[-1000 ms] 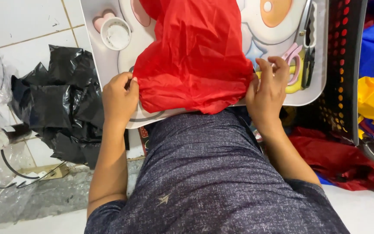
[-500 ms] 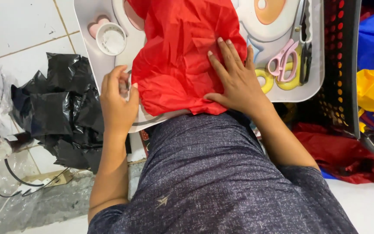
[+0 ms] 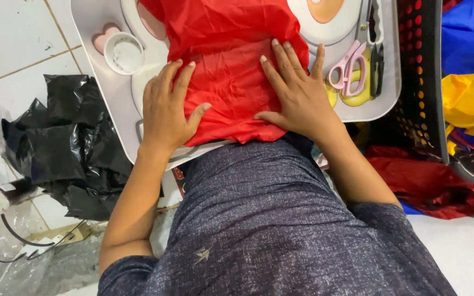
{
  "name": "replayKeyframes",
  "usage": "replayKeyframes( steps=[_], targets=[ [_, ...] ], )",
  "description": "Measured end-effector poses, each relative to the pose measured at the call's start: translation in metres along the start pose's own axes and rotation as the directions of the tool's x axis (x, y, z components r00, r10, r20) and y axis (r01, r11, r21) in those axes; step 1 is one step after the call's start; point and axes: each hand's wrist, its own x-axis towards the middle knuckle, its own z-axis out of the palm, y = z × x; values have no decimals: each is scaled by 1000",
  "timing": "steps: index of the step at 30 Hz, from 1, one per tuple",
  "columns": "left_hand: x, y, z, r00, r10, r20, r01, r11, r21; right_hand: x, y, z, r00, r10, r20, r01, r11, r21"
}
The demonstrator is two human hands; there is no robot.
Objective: Trimming loose threads, folding red fabric items, and packaging them into small plastic bags.
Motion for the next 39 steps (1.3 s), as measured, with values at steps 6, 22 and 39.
replayKeyframes(
  steps=[6,22,39],
  targets=[
    [42,-1,-11,904,-17,-428,-54,987,-154,16,-20,-20,989,-146,-18,147,989,31],
    [79,-94,2,849,-517,106,330,363,-871,9,1,0,986,-158,50,156,987,44],
    [13,24,20,951,251,182,-246,968,-51,9,10,7,988,-151,18,151,989,10]
  ],
)
